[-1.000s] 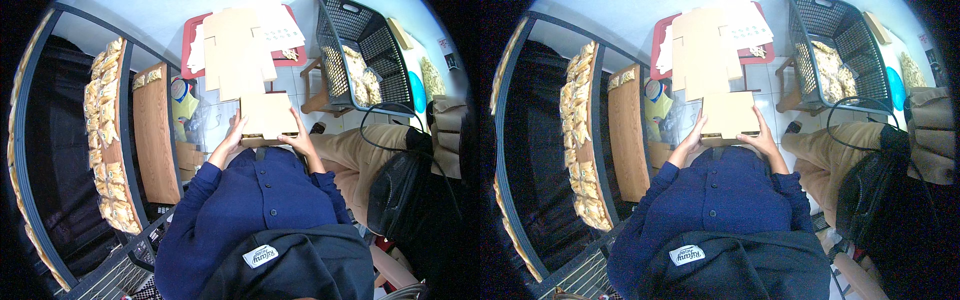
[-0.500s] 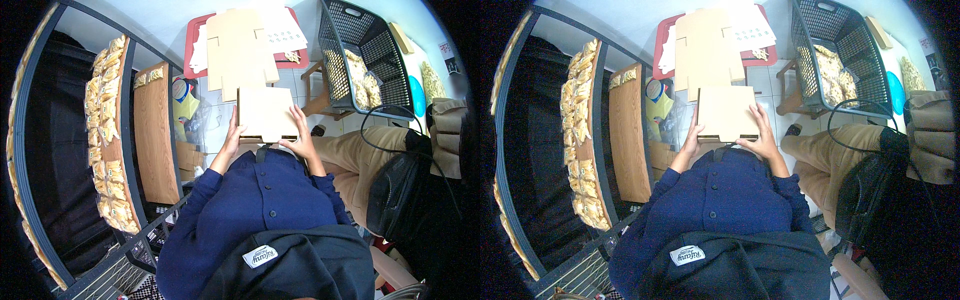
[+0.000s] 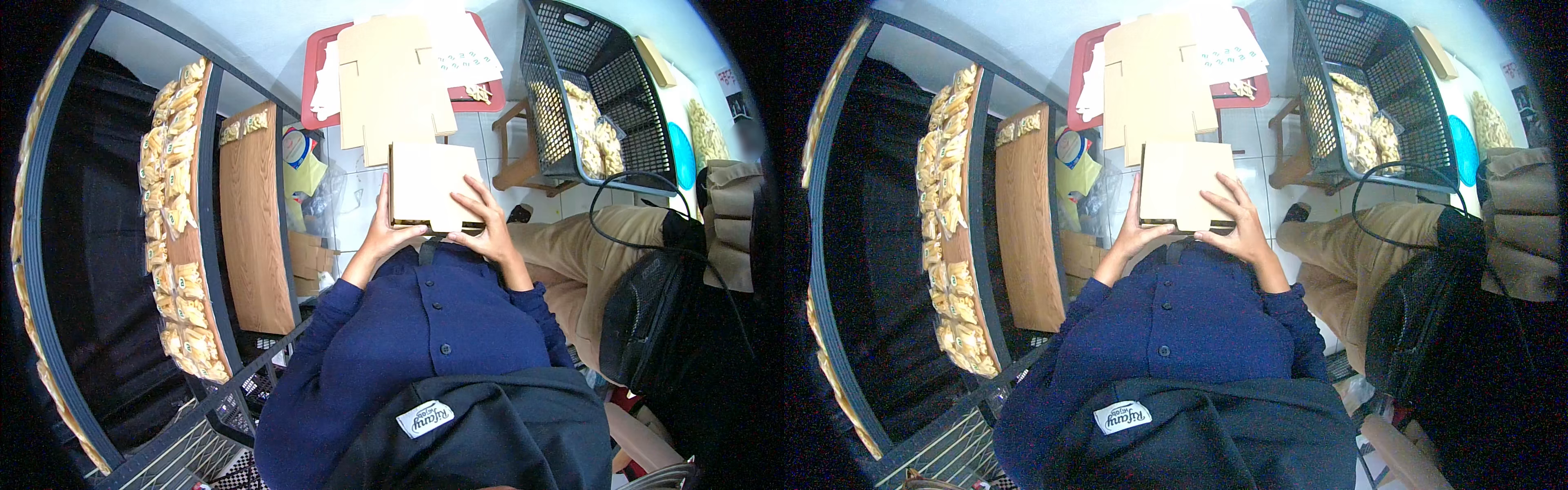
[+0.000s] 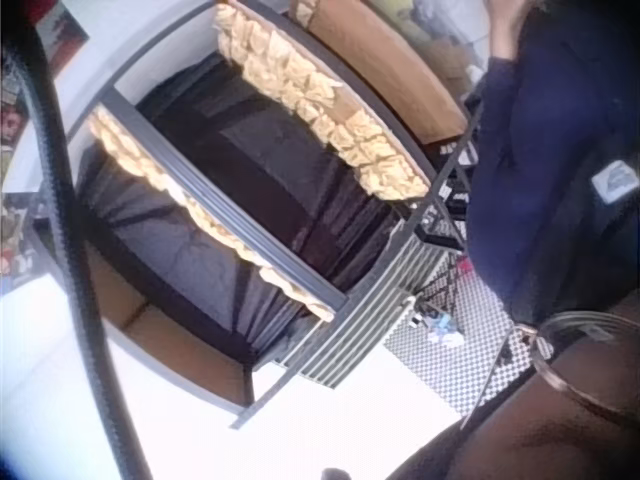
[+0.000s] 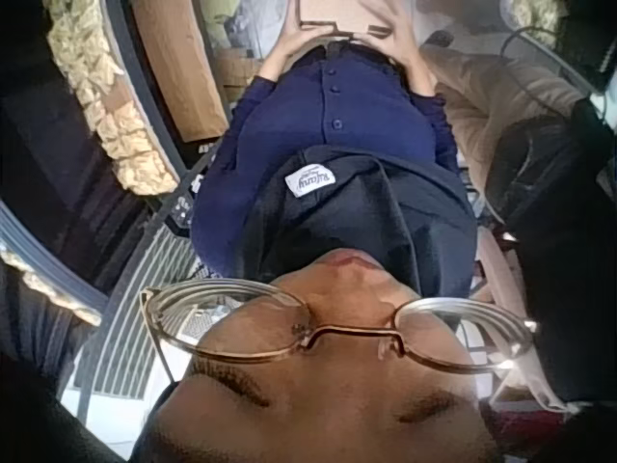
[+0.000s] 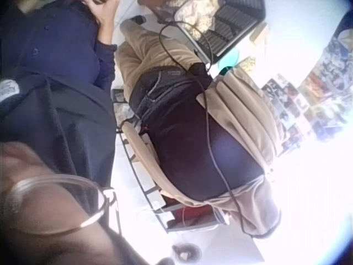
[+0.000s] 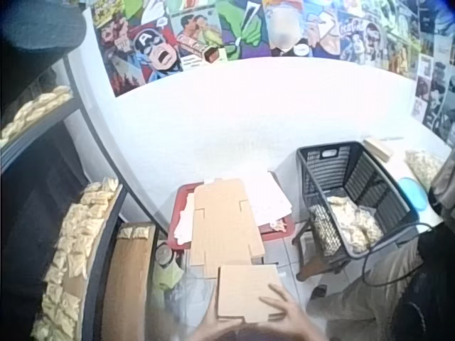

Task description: The person folds a cardboard flat along its pre-scored lines to form a small box, places two plastic bags of snacks into the box, and then closes the lid.

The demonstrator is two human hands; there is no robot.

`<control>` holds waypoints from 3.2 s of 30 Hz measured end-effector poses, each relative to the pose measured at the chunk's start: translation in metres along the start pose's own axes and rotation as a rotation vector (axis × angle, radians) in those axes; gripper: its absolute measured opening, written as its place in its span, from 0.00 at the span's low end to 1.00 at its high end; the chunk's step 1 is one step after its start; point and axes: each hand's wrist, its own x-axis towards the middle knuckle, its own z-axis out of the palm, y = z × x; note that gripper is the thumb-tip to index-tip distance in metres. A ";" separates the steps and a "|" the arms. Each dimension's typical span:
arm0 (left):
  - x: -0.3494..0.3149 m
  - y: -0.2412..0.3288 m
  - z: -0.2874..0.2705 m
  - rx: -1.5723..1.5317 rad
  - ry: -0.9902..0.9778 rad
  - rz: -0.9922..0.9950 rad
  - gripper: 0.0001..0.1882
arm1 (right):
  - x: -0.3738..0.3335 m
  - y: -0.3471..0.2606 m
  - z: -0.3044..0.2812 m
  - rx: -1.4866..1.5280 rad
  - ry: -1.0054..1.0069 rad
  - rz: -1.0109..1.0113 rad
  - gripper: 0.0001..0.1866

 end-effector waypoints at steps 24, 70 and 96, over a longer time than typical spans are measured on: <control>-0.007 -0.001 0.020 0.313 0.392 0.183 0.49 | 0.009 -0.021 0.010 -0.156 -0.003 -0.067 0.35; 0.000 0.002 0.012 0.448 0.115 0.173 0.22 | -0.006 -0.003 0.012 -0.100 0.112 0.078 0.25; -0.008 -0.008 0.004 0.020 0.118 -0.094 0.35 | -0.002 -0.011 0.001 0.021 -0.116 0.150 0.20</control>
